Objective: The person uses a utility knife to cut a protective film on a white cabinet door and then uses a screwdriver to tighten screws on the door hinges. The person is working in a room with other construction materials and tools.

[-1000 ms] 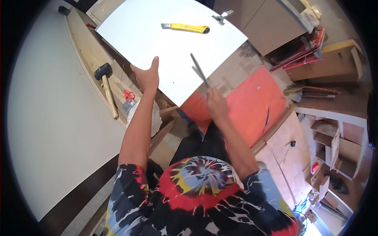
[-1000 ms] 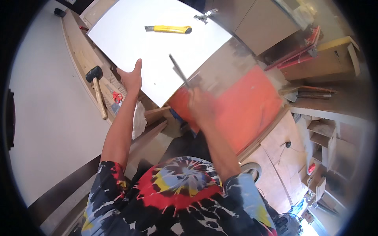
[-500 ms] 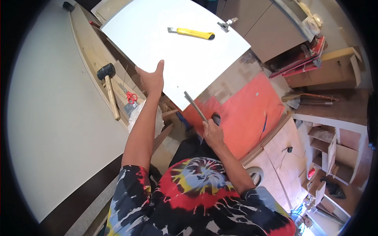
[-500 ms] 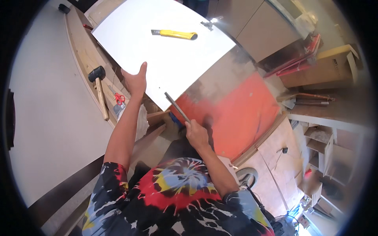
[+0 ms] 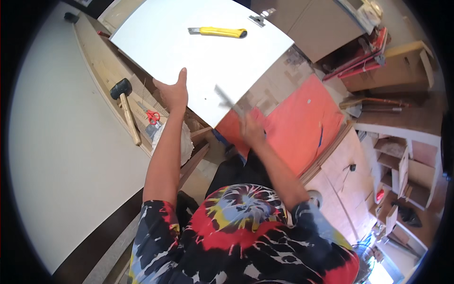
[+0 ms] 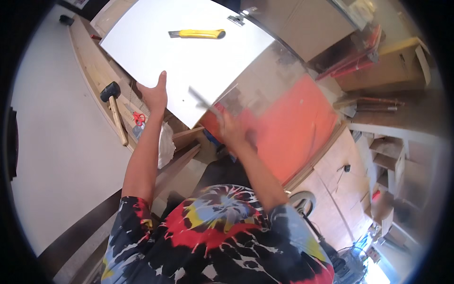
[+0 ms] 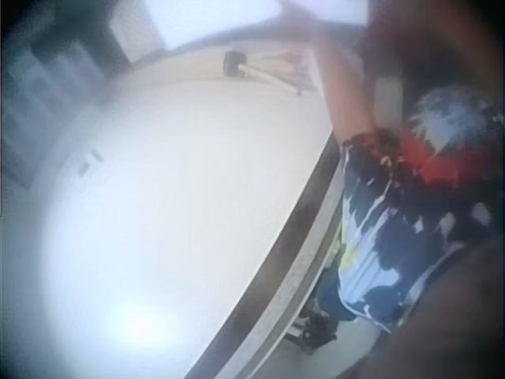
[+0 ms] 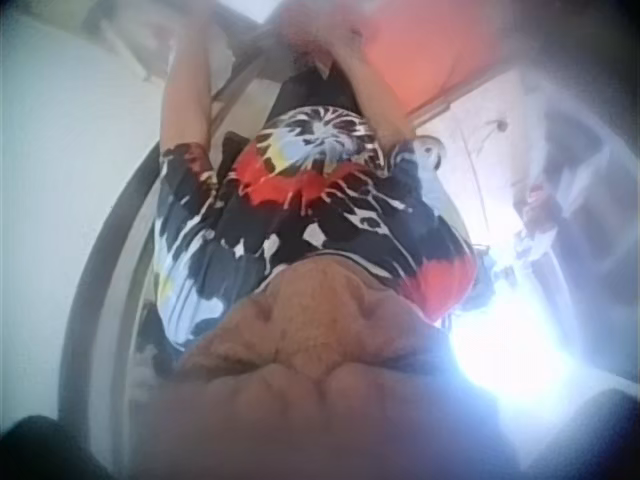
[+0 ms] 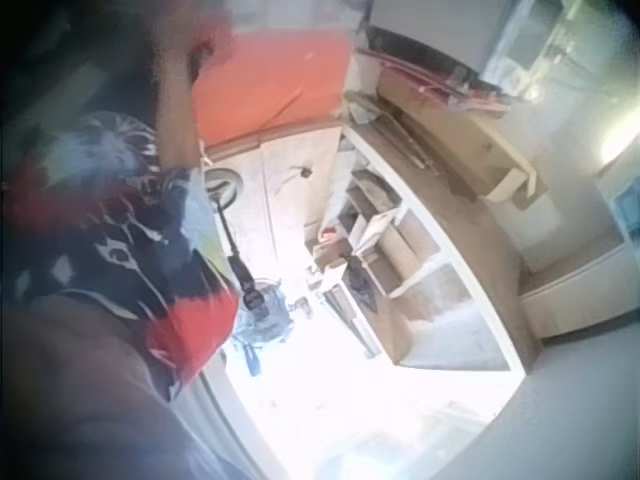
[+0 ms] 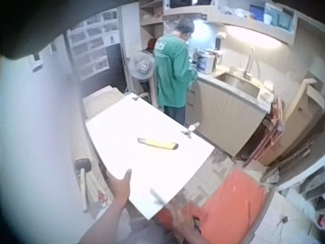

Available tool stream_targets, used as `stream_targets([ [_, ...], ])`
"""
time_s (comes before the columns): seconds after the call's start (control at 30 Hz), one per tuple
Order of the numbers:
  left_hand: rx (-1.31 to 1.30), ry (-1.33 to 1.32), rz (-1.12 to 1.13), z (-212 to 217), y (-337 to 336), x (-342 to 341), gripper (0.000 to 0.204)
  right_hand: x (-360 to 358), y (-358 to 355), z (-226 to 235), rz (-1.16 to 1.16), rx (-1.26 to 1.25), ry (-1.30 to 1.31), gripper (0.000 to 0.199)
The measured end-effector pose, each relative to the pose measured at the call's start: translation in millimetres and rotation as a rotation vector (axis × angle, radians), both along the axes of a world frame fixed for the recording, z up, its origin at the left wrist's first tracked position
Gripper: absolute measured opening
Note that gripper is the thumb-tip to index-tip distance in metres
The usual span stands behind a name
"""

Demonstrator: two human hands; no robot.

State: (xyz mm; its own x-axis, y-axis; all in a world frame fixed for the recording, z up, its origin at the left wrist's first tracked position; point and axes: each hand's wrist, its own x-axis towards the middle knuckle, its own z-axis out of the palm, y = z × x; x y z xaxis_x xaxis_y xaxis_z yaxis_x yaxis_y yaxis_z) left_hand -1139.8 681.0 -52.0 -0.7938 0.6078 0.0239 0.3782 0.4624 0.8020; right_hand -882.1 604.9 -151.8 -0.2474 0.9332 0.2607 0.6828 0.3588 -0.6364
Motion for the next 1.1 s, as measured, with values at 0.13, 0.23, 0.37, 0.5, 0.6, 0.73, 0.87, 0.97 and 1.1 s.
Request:
stream_targets([
  [0.13,0.141,0.021,-0.056,-12,-3,-9,0.099,-5,26,27,-0.085,-0.041,0.054,0.023],
  [0.23,0.203,0.090,-0.086,-13,3,-15,0.090,-3,-57,4,-0.018,-0.098,0.143,0.023],
  [0.37,0.187,0.053,-0.137,-11,4,-4,0.088,-12,-19,-22,-0.050,-0.085,0.112,0.025],
  [0.5,0.195,0.053,-0.202,-21,4,-15,0.086,-13,31,13,-0.163,-0.009,0.208,0.017],
  [0.6,0.229,0.008,-0.179,-9,5,-14,0.081,-11,-27,-1,-0.035,-0.042,0.261,0.019],
  [0.73,0.231,0.018,-0.241,-19,1,-16,0.080,-15,-19,2,-0.029,-0.083,0.222,0.024],
  [0.87,0.240,0.039,-0.236,-17,8,-14,0.078,-2,66,51,-0.128,-0.238,0.284,0.024],
  [0.97,0.247,0.016,-0.294,-2,1,-11,0.080,9,-27,21,0.002,-0.263,0.086,0.025],
  [1.1,0.268,0.058,-0.158,-13,0,-12,0.088,6,-58,7,0.046,-0.188,0.009,0.025],
])
